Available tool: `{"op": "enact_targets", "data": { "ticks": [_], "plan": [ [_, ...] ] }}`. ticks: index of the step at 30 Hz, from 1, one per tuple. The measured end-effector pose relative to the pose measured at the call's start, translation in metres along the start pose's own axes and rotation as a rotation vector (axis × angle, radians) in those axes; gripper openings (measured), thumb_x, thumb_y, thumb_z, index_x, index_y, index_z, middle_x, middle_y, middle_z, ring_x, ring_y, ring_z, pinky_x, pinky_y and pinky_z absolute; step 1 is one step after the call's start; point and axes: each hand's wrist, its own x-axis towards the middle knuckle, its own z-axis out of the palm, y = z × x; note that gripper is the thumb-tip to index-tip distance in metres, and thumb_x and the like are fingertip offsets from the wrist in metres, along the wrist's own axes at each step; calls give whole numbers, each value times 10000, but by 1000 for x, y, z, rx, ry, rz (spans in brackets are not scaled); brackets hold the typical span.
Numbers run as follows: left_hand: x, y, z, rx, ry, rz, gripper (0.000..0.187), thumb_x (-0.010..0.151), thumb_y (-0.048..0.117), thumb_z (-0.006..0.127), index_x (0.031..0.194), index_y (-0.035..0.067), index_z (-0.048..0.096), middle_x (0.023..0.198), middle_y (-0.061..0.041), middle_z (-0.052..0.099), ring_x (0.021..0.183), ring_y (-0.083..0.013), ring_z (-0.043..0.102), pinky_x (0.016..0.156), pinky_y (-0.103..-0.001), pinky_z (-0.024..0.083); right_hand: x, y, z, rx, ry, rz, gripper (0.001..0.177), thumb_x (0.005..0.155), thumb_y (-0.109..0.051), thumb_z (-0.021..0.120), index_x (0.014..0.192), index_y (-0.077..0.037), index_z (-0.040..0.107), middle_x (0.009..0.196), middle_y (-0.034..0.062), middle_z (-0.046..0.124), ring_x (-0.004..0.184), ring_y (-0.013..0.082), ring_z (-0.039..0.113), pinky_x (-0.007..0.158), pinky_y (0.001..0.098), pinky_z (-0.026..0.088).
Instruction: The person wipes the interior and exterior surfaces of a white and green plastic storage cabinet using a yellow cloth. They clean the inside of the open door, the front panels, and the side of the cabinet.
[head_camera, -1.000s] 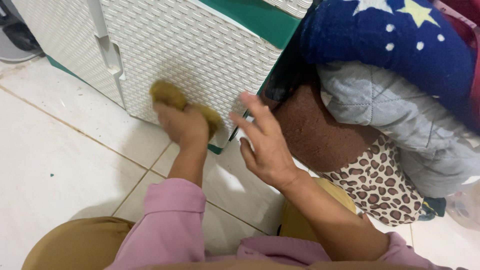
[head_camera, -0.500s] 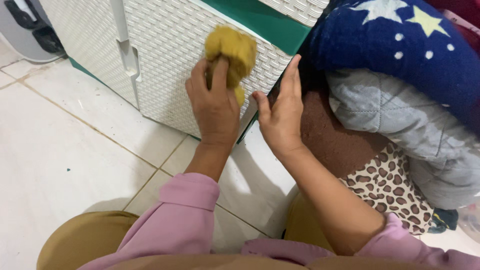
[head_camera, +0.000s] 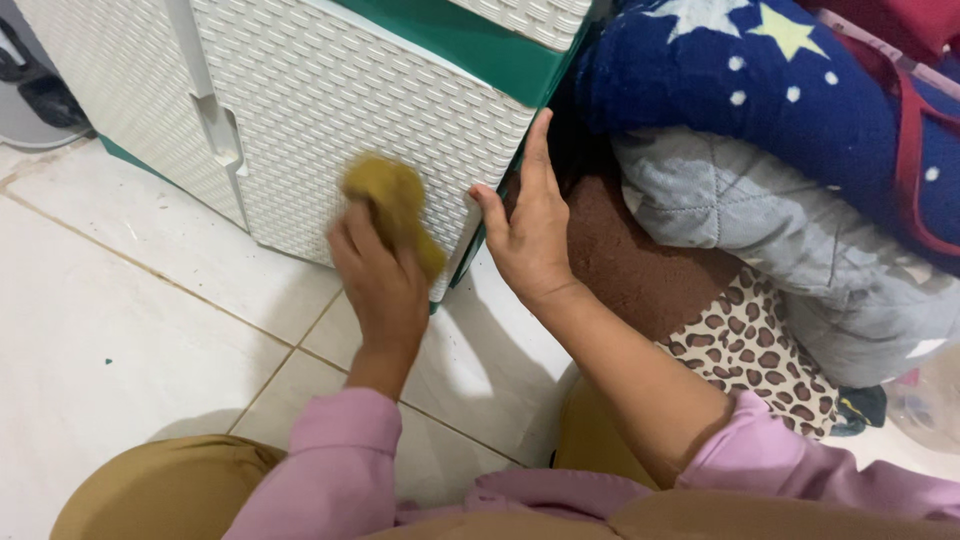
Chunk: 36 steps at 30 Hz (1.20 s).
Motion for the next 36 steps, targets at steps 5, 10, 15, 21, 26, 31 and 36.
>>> {"op": "enact_targets", "data": {
  "ticks": [5, 10, 15, 21, 26, 31, 36],
  "plan": [
    [71, 25, 12, -21, 163, 135, 574, 1137, 148, 631, 1619, 127, 320, 1437, -203, 367, 1325, -349, 451, 1166, -472, 411, 1, -1, 5, 24, 26, -42, 944, 1020, -140, 724, 1653, -22, 33, 1605, 289, 438, 1422, 427, 559, 1170, 402, 488],
    [47, 12, 29, 174, 88, 151, 510, 1048, 87, 644, 1517, 72, 444, 1487, -269, 362, 1344, -442, 428, 1120, -518, 427, 1, -1, 6, 5, -8, 34, 968, 1012, -135, 725, 1645, -15, 3, 1599, 299, 422, 1422, 437, 527, 1166, 404, 468],
    [-10, -25, 26, 243, -75, 161, 411, 987, 23, 644, 1385, 2, 543, 1458, -307, 448, 1284, -481, 472, 1071, -525, 454, 1, -3, 7, 12, -16, 69, 960, 1006, -131, 713, 1636, 0, 0, 1632, 317, 349, 1456, 447, 470, 1192, 412, 437],
    [-36, -20, 6, 212, -238, -26, 519, 903, 48, 657, 1403, 36, 515, 1338, -273, 471, 1204, -456, 480, 1008, -522, 442, 0, 2, 7, -8, -3, -38, 927, 1054, -137, 699, 1640, 14, -3, 1678, 334, 239, 1549, 464, 352, 1269, 419, 384],
    [0, 14, 6, 15, 23, 135, 548, 1058, 92, 658, 1544, 73, 406, 1429, -235, 382, 1323, -414, 425, 1113, -537, 397, -2, 5, 6, 46, 18, -39, 906, 1059, -144, 713, 1645, 9, 38, 1662, 307, 321, 1544, 422, 408, 1264, 392, 421],
    [22, 29, 22, 106, -20, 210, 466, 1051, 101, 680, 1481, 162, 509, 1426, -231, 390, 1258, -410, 426, 1042, -510, 427, -2, 4, 6, 71, 17, 9, 894, 1002, -76, 691, 1644, -16, 71, 1649, 301, 348, 1529, 399, 425, 1234, 383, 442],
    [-8, -2, 26, 255, -115, 237, 421, 923, 57, 694, 1320, 128, 574, 1458, -256, 427, 1235, -449, 462, 1050, -533, 441, -3, 5, 6, 87, 3, 8, 881, 1031, -82, 661, 1663, -49, 48, 1683, 284, 314, 1562, 396, 387, 1281, 402, 398]
  ]
}}
